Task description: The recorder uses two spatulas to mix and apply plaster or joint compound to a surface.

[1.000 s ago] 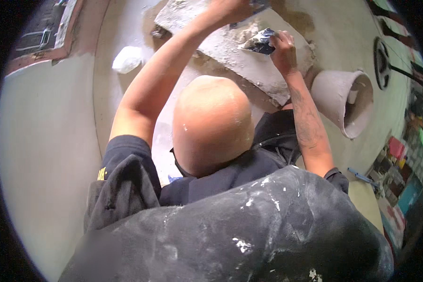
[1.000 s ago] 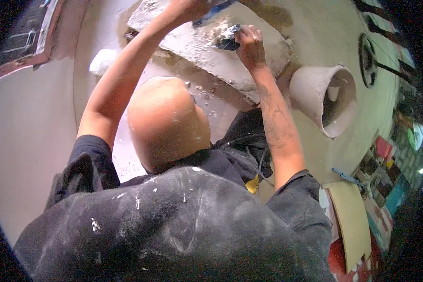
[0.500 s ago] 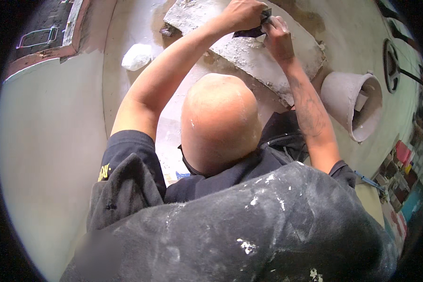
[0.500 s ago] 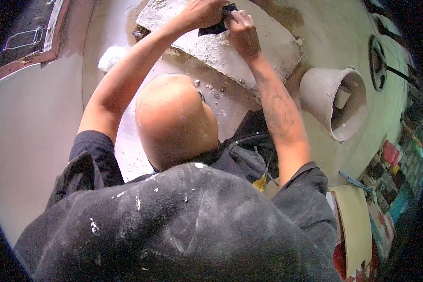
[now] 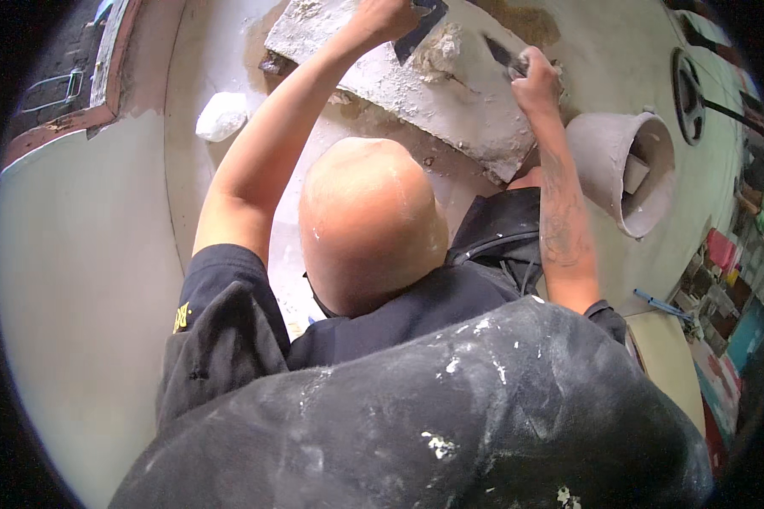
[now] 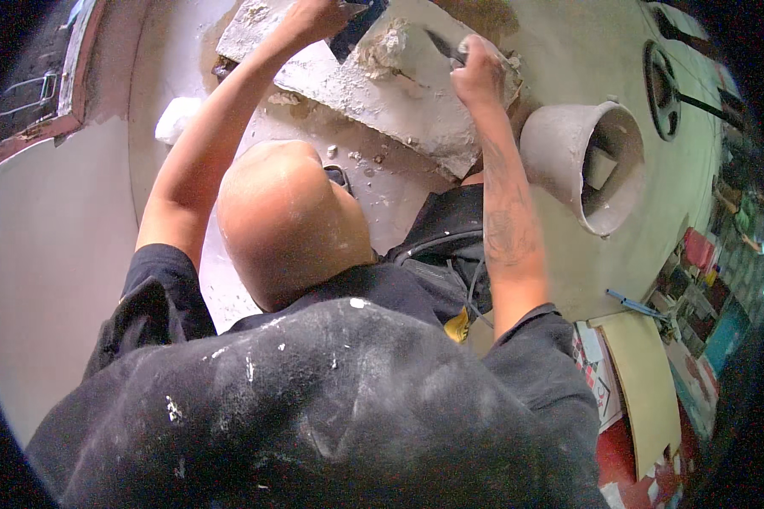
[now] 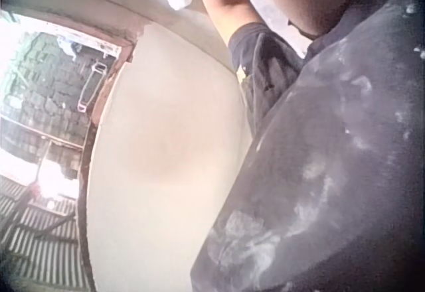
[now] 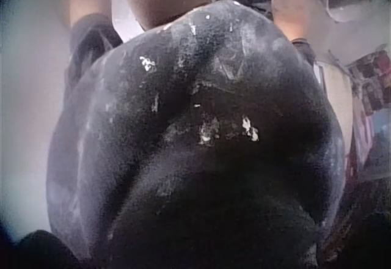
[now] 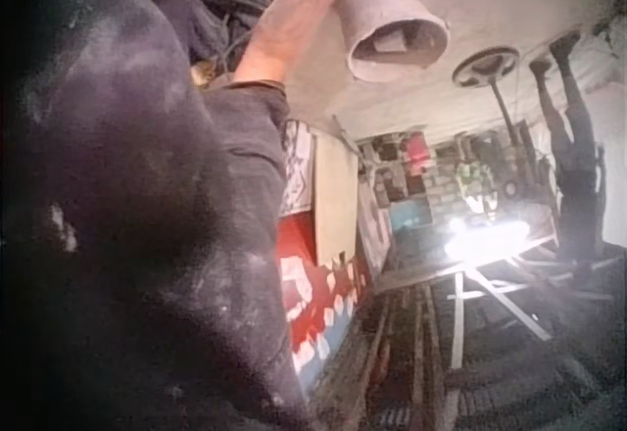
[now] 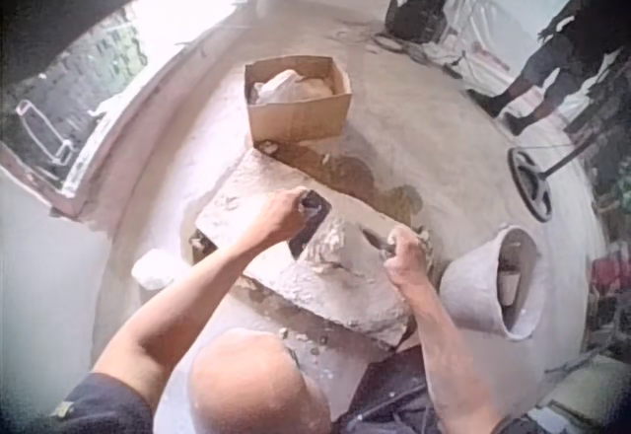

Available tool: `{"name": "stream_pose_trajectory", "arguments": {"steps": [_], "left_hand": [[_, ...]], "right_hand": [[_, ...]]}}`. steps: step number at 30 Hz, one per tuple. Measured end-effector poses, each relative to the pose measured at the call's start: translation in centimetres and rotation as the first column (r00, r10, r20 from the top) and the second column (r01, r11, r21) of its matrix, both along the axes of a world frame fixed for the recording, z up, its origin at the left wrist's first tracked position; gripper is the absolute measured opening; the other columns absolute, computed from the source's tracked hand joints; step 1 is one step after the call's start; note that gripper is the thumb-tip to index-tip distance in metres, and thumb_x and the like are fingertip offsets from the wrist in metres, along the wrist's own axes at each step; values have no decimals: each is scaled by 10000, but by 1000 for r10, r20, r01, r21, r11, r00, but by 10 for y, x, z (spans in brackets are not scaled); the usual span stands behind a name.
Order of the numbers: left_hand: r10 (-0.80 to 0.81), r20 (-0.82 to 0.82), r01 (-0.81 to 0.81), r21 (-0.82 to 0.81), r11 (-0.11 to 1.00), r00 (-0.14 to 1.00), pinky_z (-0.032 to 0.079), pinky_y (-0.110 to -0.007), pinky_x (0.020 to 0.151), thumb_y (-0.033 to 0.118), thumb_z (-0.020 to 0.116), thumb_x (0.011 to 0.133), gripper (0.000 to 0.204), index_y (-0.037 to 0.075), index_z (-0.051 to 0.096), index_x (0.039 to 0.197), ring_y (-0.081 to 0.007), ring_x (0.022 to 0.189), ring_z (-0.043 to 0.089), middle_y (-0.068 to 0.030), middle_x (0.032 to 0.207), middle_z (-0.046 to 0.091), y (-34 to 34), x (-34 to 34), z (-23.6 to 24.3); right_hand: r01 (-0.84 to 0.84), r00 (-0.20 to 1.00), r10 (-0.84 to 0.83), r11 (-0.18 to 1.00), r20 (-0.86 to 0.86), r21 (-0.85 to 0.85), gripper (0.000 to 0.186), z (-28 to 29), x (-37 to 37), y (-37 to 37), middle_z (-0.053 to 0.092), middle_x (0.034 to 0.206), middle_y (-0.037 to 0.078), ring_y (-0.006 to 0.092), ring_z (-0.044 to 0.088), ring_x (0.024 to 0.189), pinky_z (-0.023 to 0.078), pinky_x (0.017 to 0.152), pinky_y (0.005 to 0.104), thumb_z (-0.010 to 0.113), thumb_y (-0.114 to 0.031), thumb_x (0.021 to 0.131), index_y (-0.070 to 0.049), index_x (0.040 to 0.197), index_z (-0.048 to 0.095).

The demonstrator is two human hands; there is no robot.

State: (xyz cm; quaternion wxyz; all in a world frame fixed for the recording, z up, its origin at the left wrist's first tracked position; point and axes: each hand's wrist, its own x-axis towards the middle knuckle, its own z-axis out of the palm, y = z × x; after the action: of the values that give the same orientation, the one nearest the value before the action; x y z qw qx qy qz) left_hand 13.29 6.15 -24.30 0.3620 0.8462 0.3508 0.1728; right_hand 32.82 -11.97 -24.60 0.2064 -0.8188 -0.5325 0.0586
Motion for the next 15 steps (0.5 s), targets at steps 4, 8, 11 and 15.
{"name": "stream_pose_trajectory", "arguments": {"steps": [4,8,11,15], "left_hand": [[171,98,-175,38,984,980,457,-444,691,98,566,719,272,42,552,985,-402,826,583,-239,838,603,-7,-14,-21],[236,127,-223,-109,969,963,450,-460,687,92,562,734,246,40,512,969,-430,835,568,-255,849,593,-10,-24,-45],[396,107,-302,-476,826,912,488,-341,644,179,704,703,327,-17,602,945,-242,688,633,-156,775,650,-21,-26,-62],[525,128,-334,-641,691,841,476,-283,472,72,641,780,136,-54,601,810,-144,526,571,-90,691,610,-35,-26,-83]], "right_hand": [[183,936,-189,982,-296,-48,411,-7,-4,-20,603,969,230,364,590,896,452,770,396,639,-148,735,5,1078,473],[186,915,-177,982,-363,-11,385,8,-17,-23,600,924,243,375,586,883,457,762,401,631,-119,727,1,1061,480],[110,913,-77,992,-401,61,331,24,-36,-20,587,955,186,314,581,896,437,791,367,612,-65,727,-19,1039,511],[-368,927,376,912,-8,183,300,35,-73,-28,527,900,156,336,550,834,459,702,398,462,39,706,-37,984,547]]}}
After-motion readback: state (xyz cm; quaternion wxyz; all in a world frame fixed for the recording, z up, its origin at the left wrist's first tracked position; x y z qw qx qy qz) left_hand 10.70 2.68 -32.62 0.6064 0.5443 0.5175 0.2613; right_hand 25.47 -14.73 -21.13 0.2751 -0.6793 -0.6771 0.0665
